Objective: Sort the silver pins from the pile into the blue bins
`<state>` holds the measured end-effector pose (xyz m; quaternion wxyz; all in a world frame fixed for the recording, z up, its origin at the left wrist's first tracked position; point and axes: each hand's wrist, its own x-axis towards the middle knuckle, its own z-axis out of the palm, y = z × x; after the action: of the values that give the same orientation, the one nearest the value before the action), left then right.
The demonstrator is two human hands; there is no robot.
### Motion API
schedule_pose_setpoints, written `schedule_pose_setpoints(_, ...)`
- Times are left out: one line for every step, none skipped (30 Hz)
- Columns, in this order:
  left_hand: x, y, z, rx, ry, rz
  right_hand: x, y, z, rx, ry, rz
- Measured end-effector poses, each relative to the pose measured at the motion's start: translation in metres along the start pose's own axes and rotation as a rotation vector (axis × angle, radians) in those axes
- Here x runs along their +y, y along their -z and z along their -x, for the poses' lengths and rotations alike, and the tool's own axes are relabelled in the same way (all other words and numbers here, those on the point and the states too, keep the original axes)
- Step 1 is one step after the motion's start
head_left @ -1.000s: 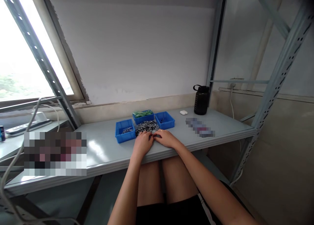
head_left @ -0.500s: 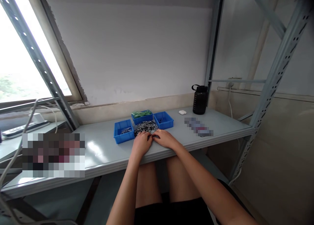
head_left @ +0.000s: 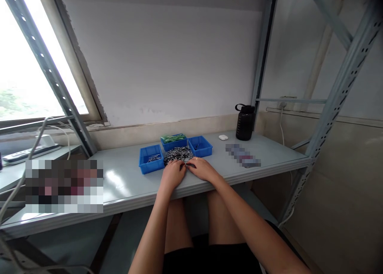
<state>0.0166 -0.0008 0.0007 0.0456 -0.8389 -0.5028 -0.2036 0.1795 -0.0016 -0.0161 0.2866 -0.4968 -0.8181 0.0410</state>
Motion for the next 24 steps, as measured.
schedule_pose_setpoints(0.0001, -0.0001, -0.0003, 0.0, 0.001, 0.003, 0.0003, -0.0002, 0.0, -0.002, 0.004, 0.002)
schedule_pose_setpoints(0.0003, -0.0004, -0.0005, -0.001, 0.002, 0.005, 0.0006, -0.0005, 0.0001, -0.005, 0.007, 0.005)
schedule_pose_setpoints(0.0004, -0.0007, -0.0008, -0.001, 0.004, 0.008, 0.001, -0.0008, 0.0002, -0.006, 0.006, 0.009)
schedule_pose_setpoints(0.0005, -0.001, -0.001, -0.002, 0.006, 0.011, 0.0013, -0.0012, 0.0002, -0.008, 0.005, 0.013)
schedule_pose_setpoints(0.0005, -0.0013, -0.0012, -0.002, 0.007, 0.013, 0.0015, -0.0015, 0.0003, -0.008, 0.002, 0.017)
schedule_pose_setpoints(0.0005, -0.0015, -0.0013, -0.002, 0.008, 0.015, 0.0016, -0.0017, 0.0004, -0.008, -0.002, 0.02)
schedule_pose_setpoints(0.0005, -0.0016, -0.0013, -0.002, 0.01, 0.016, 0.0016, -0.0017, 0.0006, -0.007, -0.004, 0.022)
schedule_pose_setpoints(0.0005, -0.0016, -0.0013, -0.001, 0.011, 0.016, 0.0014, -0.0016, 0.0008, -0.007, -0.005, 0.024)
schedule_pose_setpoints(0.0005, -0.0015, -0.0012, 0.0, 0.013, 0.016, 0.001, -0.0013, 0.001, -0.006, -0.005, 0.026)
schedule_pose_setpoints(0.0005, -0.0013, -0.0012, 0.001, 0.015, 0.016, 0.0005, -0.0008, 0.0012, -0.004, -0.003, 0.027)
schedule_pose_setpoints(0.0005, -0.001, -0.0011, 0.003, 0.016, 0.015, -0.0001, -0.0002, 0.0014, -0.002, -0.001, 0.029)
schedule_pose_setpoints(0.0006, -0.0007, -0.001, 0.005, 0.016, 0.016, -0.0008, 0.0005, 0.0016, 0.0, 0.002, 0.031)
schedule_pose_setpoints(0.0008, -0.0004, -0.0008, 0.008, 0.017, 0.016, -0.0014, 0.0013, 0.0018, 0.001, 0.004, 0.033)
schedule_pose_setpoints(0.001, -0.0001, -0.0007, 0.01, 0.017, 0.017, -0.0021, 0.002, 0.002, 0.003, 0.007, 0.034)
schedule_pose_setpoints(0.0012, 0.0002, -0.0006, 0.011, 0.017, 0.019, -0.0027, 0.0027, 0.0023, 0.004, 0.009, 0.035)
schedule_pose_setpoints(0.0015, 0.0005, -0.0005, 0.013, 0.017, 0.022, -0.0032, 0.0033, 0.0026, 0.006, 0.011, 0.035)
schedule_pose_setpoints(0.0018, 0.0008, -0.0004, 0.013, 0.017, 0.025, -0.0036, 0.0039, 0.0029, 0.007, 0.012, 0.035)
schedule_pose_setpoints(0.002, 0.001, -0.0004, 0.012, 0.018, 0.028, -0.0039, 0.0043, 0.0033, 0.008, 0.012, 0.035)
schedule_pose_setpoints(0.0023, 0.0013, -0.0003, 0.011, 0.018, 0.031, -0.004, 0.0045, 0.0036, 0.009, 0.012, 0.035)
schedule_pose_setpoints(0.0024, 0.0015, -0.0004, 0.01, 0.018, 0.033, -0.0041, 0.0047, 0.0038, 0.009, 0.012, 0.036)
schedule_pose_setpoints(0.0024, 0.0016, -0.0005, 0.009, 0.018, 0.035, -0.004, 0.0047, 0.004, 0.007, 0.012, 0.038)
schedule_pose_setpoints(0.0024, 0.0017, -0.0007, 0.008, 0.016, 0.036, -0.0039, 0.0046, 0.0041, 0.004, 0.011, 0.04)
schedule_pose_setpoints(0.0023, 0.0017, -0.0009, 0.007, 0.015, 0.037, -0.0037, 0.0045, 0.0041, 0.0, 0.011, 0.042)
schedule_pose_setpoints(0.0021, 0.0016, -0.0011, 0.007, 0.013, 0.038, -0.0035, 0.0043, 0.004, -0.004, 0.011, 0.045)
